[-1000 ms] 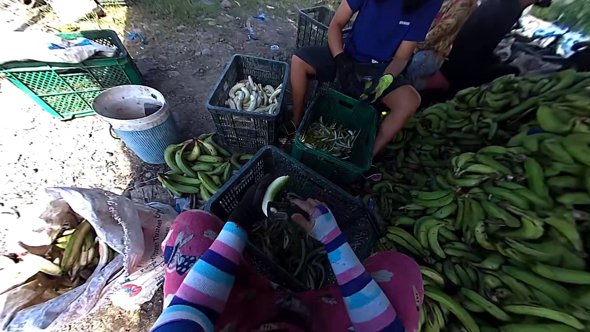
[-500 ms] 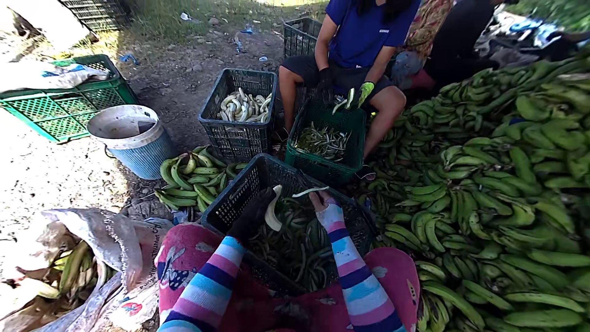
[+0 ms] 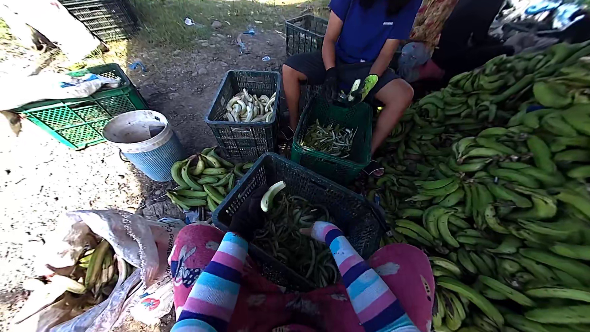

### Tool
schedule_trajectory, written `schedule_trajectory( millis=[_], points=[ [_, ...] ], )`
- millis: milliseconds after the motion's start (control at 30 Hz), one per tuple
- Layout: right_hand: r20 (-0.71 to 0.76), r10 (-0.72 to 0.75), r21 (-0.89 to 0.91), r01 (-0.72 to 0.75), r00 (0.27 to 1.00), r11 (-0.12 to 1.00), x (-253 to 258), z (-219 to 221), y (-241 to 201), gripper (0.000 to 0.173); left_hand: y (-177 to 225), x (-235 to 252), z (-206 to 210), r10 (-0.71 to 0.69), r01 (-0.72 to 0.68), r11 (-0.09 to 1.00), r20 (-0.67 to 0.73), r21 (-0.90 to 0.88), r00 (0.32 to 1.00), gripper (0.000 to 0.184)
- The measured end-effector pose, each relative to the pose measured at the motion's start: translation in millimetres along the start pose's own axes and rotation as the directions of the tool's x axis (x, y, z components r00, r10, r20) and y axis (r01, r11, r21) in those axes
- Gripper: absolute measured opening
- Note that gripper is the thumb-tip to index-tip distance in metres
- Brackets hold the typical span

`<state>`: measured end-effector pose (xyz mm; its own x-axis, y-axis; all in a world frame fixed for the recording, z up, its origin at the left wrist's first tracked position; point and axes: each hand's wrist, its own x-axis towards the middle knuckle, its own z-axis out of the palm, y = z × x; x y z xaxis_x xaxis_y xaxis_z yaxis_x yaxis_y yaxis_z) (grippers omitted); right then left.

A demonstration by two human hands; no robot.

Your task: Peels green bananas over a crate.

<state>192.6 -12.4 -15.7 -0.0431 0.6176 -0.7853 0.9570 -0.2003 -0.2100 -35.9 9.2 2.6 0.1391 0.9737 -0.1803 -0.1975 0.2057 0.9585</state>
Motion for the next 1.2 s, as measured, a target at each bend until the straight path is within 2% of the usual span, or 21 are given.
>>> schedule_trajectory(
  millis=[33,100,167,233,267,333,400,433,500,567,600,633,667,800,900,967,1033,1100,1133,1167,1200],
  points=[
    [-0.054,-0.020,0.026,0.021,0.998,0.999,-0.5,-1.4,0.0,0.072,-2.3,4.2,0.0,-0.004,0.000,0.995,-0.035,-0.097,0.999,0.032],
    [-0.275,-0.088,0.177,0.140,0.957,0.974,-7.4,-5.9,2.2,0.063,-9.3,13.9,-1.9,0.003,-0.025,0.961,-0.080,-0.276,0.997,0.031],
    [-0.541,-0.175,0.301,0.383,0.823,0.874,-13.8,-4.8,0.6,0.053,-11.3,16.6,-2.1,0.087,-0.109,0.961,-0.095,-0.255,0.992,0.032],
    [-0.695,-0.279,0.253,0.589,0.663,0.768,-18.0,2.3,-7.2,0.050,-8.8,11.6,0.4,0.233,-0.225,0.970,-0.092,0.088,0.968,0.035],
    [-0.729,-0.324,0.189,0.632,0.603,0.752,-20.9,7.4,-12.5,0.051,-8.0,9.9,1.5,0.298,-0.262,0.915,-0.075,0.306,0.952,0.037],
    [-0.766,-0.384,0.051,0.644,0.516,0.763,-28.1,17.6,-22.1,0.055,-5.7,7.4,4.5,0.338,-0.246,0.739,-0.029,0.627,0.941,0.047],
    [-0.796,-0.397,-0.044,0.611,0.456,0.791,-32.7,22.9,-26.2,0.059,-2.7,8.0,10.8,0.285,-0.151,0.664,-0.061,0.732,0.956,0.052],
    [-0.806,-0.390,-0.067,0.586,0.445,0.808,-33.2,23.1,-26.2,0.059,-1.9,9.0,13.7,0.271,-0.117,0.648,-0.084,0.752,0.959,0.051],
    [-0.794,-0.359,-0.052,0.533,0.490,0.844,-34.9,18.9,-24.1,0.059,0.3,11.0,18.9,0.280,-0.108,0.573,-0.070,0.812,0.958,0.052],
    [-0.753,-0.318,0.022,0.504,0.577,0.863,-36.4,9.9,-20.9,0.058,-1.8,10.9,24.0,0.358,-0.222,0.490,0.037,0.843,0.933,0.051],
    [-0.734,-0.311,0.051,0.504,0.605,0.862,-35.6,6.0,-18.6,0.057,-7.7,10.6,25.3,0.434,-0.312,0.429,0.110,0.848,0.894,0.053],
    [-0.726,-0.313,0.064,0.514,0.612,0.856,-33.7,3.9,-16.5,0.057,-14.8,10.7,25.2,0.494,-0.377,0.367,0.165,0.850,0.854,0.060],
    [-0.723,-0.319,0.069,0.523,0.613,0.849,-32.1,3.0,-15.3,0.057,-18.3,10.2,25.2,0.510,-0.396,0.345,0.185,0.851,0.840,0.065],
    [-0.701,-0.317,0.107,0.533,0.639,0.839,-24.3,-2.9,-14.4,0.057,-21.2,5.9,26.8,0.482,-0.393,0.388,0.180,0.833,0.857,0.064],
    [-0.710,-0.291,0.088,0.491,0.641,0.867,-19.0,-7.8,-12.1,0.056,-30.6,5.6,27.5,0.396,-0.359,0.538,0.148,0.762,0.906,0.055],
    [-0.782,-0.272,0.024,0.464,0.560,0.886,-15.4,-4.6,-10.5,0.054,-37.9,5.5,26.0,0.384,-0.370,0.586,0.155,0.721,0.910,0.048],
    [-0.876,-0.255,-0.051,0.449,0.408,0.892,-13.1,-0.3,-9.4,0.051,-40.9,-0.2,20.9,0.427,-0.403,0.497,0.187,0.768,0.885,0.051],
    [-0.945,-0.202,-0.070,0.445,0.257,0.893,-12.3,-0.5,-6.6,0.049,-34.9,-10.6,16.2,0.357,-0.341,0.451,0.184,0.825,0.916,0.059],
    [-0.963,-0.175,-0.070,0.439,0.205,0.896,-11.1,-1.9,-4.5,0.050,-33.5,-13.7,13.4,0.316,-0.304,0.453,0.168,0.838,0.934,0.058],
    [-0.967,-0.154,-0.053,0.430,0.203,0.901,-10.8,-3.6,-1.9,0.052,-34.2,-16.5,10.2,0.286,-0.273,0.473,0.147,0.838,0.947,0.056],
    [-0.955,-0.143,-0.021,0.421,0.259,0.907,-11.7,-5.7,1.2,0.054,-37.0,-18.8,6.6,0.251,-0.243,0.504,0.128,0.829,0.959,0.054]
  ],
)
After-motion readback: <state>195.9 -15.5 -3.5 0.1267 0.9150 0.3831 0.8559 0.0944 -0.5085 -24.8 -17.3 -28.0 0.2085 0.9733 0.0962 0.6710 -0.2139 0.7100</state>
